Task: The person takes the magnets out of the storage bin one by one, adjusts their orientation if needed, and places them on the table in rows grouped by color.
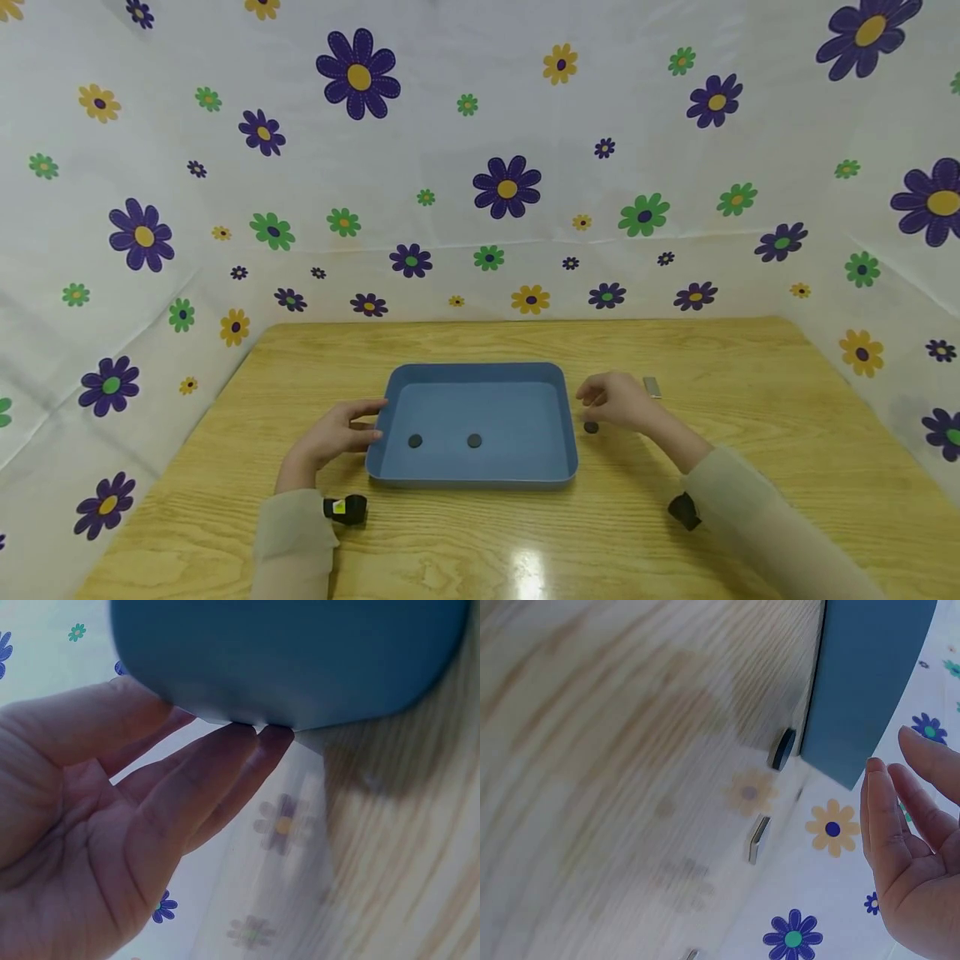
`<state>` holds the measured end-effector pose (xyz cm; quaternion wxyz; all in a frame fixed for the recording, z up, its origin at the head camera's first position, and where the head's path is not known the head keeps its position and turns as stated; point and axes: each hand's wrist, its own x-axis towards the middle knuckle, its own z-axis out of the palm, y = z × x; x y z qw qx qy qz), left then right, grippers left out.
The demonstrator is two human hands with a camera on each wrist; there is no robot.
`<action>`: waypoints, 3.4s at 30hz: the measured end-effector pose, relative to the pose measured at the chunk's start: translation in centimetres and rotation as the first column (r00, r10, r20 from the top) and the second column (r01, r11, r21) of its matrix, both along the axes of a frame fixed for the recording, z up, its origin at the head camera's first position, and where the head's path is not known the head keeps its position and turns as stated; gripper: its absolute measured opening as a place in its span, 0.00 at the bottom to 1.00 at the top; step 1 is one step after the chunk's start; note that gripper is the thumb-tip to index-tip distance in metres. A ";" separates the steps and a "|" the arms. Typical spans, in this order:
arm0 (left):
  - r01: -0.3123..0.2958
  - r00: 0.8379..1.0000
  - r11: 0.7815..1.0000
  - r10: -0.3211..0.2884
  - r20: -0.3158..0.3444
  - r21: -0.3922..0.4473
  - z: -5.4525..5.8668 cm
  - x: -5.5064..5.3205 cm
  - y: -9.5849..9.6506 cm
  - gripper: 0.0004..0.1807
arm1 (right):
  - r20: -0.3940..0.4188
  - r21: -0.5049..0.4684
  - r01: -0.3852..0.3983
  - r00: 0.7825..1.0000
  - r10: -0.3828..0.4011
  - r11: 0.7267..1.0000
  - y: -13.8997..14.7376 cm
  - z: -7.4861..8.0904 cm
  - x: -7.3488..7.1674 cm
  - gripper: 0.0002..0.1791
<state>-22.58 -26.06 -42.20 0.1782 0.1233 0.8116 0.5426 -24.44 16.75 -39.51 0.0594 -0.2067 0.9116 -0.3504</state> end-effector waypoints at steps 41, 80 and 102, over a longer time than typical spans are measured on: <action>-0.032 0.998 0.999 0.032 0.051 -0.001 0.6 -0.3 0.0 0.32 | -0.013 -0.068 -0.276 0.961 0.276 0.959 -11.9 -0.5 -1.2 0.14; -0.022 0.998 1.000 0.021 0.057 0.015 0.4 -0.1 -0.2 0.33 | 0.056 0.131 -0.387 0.922 0.383 0.913 -14.1 -2.2 -2.1 0.09; -0.032 0.998 0.999 0.032 0.056 0.007 0.3 -0.1 -0.1 0.31 | 0.042 0.128 -0.359 0.933 0.357 0.925 -14.2 -1.8 -1.9 0.05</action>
